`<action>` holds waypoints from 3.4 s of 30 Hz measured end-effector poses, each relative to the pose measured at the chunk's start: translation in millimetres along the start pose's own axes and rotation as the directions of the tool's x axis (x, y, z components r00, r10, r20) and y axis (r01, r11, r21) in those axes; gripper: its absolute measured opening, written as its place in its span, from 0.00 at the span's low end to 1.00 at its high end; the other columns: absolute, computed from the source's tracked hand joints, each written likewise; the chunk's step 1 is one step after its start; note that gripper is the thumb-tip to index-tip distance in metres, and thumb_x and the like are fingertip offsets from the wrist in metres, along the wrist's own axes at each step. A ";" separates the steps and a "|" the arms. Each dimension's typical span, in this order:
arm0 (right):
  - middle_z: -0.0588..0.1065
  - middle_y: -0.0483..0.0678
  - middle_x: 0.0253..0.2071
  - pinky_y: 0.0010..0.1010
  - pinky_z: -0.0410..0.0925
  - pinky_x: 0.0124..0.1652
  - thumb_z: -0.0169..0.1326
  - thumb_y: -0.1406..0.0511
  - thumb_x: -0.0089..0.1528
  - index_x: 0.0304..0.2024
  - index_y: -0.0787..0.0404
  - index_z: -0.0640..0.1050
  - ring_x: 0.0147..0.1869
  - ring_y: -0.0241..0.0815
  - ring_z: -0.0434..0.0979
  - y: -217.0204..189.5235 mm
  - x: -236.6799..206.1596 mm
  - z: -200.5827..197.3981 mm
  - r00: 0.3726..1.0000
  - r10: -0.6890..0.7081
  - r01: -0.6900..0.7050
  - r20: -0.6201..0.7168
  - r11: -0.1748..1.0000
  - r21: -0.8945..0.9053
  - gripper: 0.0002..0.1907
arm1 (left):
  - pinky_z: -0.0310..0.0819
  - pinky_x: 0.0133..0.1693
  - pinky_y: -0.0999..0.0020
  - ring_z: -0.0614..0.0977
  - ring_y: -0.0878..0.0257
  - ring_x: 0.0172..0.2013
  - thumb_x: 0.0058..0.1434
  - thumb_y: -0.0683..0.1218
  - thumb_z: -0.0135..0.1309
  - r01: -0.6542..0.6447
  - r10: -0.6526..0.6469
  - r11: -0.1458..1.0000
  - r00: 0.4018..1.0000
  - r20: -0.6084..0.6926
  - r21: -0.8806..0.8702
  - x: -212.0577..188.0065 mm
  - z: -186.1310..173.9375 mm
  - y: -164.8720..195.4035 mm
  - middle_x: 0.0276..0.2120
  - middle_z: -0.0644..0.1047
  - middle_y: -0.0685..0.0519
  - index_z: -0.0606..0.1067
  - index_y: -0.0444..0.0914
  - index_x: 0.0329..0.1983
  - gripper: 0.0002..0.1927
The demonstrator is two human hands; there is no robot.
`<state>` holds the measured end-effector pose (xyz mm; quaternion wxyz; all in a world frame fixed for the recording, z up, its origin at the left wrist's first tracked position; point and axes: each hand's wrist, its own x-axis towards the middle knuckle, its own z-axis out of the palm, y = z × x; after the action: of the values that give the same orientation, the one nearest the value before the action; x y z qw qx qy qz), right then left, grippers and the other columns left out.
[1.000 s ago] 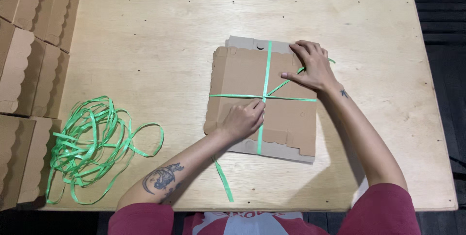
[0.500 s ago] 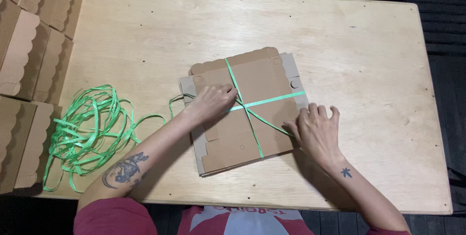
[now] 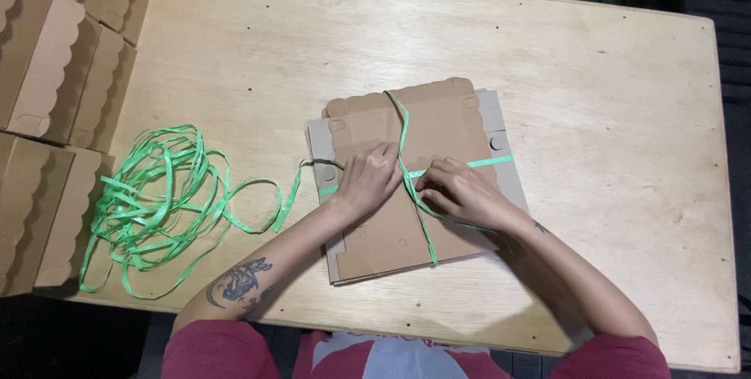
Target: The person folds flat cardboard blanks into boxes on an outdoor table, pressing the creases and sides to shape each one. They stack the folded boxes, then wrap a green ribbon around a stack and tie it to bundle the flattened cardboard together.
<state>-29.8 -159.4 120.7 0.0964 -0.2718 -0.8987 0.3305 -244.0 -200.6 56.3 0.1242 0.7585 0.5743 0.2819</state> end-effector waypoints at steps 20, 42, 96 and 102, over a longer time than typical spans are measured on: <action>0.77 0.54 0.36 0.43 0.72 0.38 0.59 0.62 0.61 0.39 0.66 0.76 0.38 0.52 0.79 2.1 -7.5 -4.0 0.984 0.170 -0.165 0.061 0.982 -0.091 0.12 | 0.78 0.28 0.55 0.83 0.47 0.26 0.63 0.40 0.51 0.049 -0.049 0.992 0.999 0.004 -0.113 1.0 1.6 -3.3 0.29 0.78 0.41 0.73 0.30 0.36 0.06; 0.80 0.50 0.47 0.28 0.75 0.56 0.50 0.73 0.66 0.48 0.68 0.73 0.55 0.36 0.82 29.0 9.1 31.6 0.951 0.227 -0.299 0.208 0.519 0.801 0.08 | 0.77 0.26 0.55 0.82 0.48 0.25 0.63 0.40 0.51 0.026 -0.030 0.987 0.999 -0.022 -0.158 1.9 5.7 0.1 0.31 0.77 0.42 0.71 0.30 0.38 0.06; 0.77 0.43 0.43 0.26 0.70 0.46 0.50 0.58 0.68 0.40 0.61 0.73 0.45 0.32 0.74 61.2 4.6 22.4 0.868 0.490 -0.227 0.083 0.244 0.943 0.12 | 0.80 0.40 0.66 0.79 0.68 0.35 0.71 0.44 0.41 0.379 -0.338 0.157 0.888 0.311 -0.912 13.6 -2.3 20.5 0.37 0.74 0.61 0.77 0.36 0.33 0.15; 0.73 0.45 0.39 0.29 0.70 0.53 0.48 0.56 0.76 0.39 0.58 0.70 0.47 0.36 0.75 74.8 11.5 40.3 0.955 0.292 0.006 -0.045 0.134 0.991 0.15 | 0.66 0.31 0.72 0.65 0.69 0.25 0.75 0.47 0.39 0.227 -0.316 0.043 0.927 0.202 -0.973 26.8 51.7 5.7 0.21 0.63 0.58 0.59 0.41 0.23 0.21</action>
<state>-21.8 -127.5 41.6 0.3198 -0.2635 -0.4165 0.8092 -205.1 -170.1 25.0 0.6281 0.3470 0.3737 0.5877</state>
